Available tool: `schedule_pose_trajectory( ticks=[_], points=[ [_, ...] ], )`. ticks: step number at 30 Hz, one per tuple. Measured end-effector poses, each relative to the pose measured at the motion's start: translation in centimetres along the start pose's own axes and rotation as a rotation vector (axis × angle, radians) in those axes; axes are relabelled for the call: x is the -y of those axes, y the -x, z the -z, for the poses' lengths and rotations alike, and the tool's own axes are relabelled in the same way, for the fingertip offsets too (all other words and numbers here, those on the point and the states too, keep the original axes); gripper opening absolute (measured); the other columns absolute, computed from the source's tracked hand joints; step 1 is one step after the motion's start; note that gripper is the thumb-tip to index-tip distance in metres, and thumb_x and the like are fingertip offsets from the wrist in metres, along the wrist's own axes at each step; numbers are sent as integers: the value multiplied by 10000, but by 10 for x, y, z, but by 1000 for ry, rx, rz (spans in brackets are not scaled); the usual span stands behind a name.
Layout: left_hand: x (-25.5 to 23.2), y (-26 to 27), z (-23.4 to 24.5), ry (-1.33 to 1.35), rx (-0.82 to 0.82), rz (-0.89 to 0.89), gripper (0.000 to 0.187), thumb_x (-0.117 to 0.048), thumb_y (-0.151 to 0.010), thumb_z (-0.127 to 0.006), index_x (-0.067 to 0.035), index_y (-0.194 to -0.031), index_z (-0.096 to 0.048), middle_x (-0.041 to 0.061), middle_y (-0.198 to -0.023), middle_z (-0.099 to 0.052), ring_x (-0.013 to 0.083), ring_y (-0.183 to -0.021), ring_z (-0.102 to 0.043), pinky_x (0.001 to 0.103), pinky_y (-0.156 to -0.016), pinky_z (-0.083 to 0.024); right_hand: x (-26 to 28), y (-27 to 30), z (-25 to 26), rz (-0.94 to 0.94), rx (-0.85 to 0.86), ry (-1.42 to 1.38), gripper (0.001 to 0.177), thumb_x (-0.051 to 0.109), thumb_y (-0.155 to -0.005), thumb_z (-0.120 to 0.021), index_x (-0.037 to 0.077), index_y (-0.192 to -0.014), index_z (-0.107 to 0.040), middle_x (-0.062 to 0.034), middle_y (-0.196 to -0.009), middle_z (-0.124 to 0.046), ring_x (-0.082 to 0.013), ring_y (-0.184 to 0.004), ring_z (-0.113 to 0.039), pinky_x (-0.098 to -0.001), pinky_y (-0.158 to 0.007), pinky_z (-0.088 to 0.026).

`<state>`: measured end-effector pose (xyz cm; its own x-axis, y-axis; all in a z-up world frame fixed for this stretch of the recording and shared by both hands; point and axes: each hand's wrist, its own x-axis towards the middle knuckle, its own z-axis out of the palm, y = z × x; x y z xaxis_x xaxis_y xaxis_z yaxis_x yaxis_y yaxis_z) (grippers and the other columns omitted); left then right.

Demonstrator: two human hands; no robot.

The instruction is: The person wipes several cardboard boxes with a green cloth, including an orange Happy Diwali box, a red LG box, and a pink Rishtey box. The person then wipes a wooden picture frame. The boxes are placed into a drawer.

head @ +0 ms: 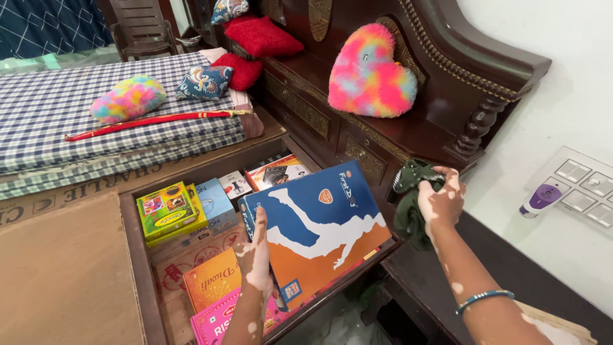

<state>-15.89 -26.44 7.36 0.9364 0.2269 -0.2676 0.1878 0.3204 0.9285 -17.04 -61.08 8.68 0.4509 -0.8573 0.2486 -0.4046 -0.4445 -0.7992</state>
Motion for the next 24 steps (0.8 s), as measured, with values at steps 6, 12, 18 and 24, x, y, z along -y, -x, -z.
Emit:
schedule_pose_trajectory(
  ticks=[6, 12, 18, 24],
  points=[
    [10, 4, -12, -64, -32, 106, 637, -587, -854, -691, -78, -1238, -692, 107, -1151, -700, 233, -1021, -647, 429, -875, -517, 37, 5, -9, -521, 291, -413, 557, 502, -900, -717, 170, -1294, -506, -144, -1457, -472, -284, -1250, -542, -520, -977, -494],
    [-5, 7, -14, 73, -63, 59, 838, -588, -775, -713, -208, -1474, -451, 40, -1330, -605, 208, -1207, -568, 461, -963, -495, 59, 52, 31, -91, 1069, -339, 1031, 415, -622, -831, 311, -1484, -276, -69, -1464, -486, -325, -1239, -642, -623, -909, -597],
    [-11, 5, -14, 32, -27, 69, 871, -622, -765, -693, -96, -1452, -583, 171, -1391, -642, 309, -1280, -596, 494, -1002, -516, 60, 74, 28, 982, 510, 697, 839, 680, -718, -826, 325, -1405, -499, 53, -1434, -535, -309, -1314, -559, -497, -1165, -435],
    [0, 6, -26, -79, -103, 222, 1041, -662, -812, -762, 19, -1465, -324, 177, -1390, -494, 268, -1278, -520, 487, -1023, -473, 60, 70, 5, 838, 506, -73, 861, 286, -831, -742, 222, -1604, -368, -155, -1651, -378, -431, -1316, -499, -467, -991, -492]
  ],
)
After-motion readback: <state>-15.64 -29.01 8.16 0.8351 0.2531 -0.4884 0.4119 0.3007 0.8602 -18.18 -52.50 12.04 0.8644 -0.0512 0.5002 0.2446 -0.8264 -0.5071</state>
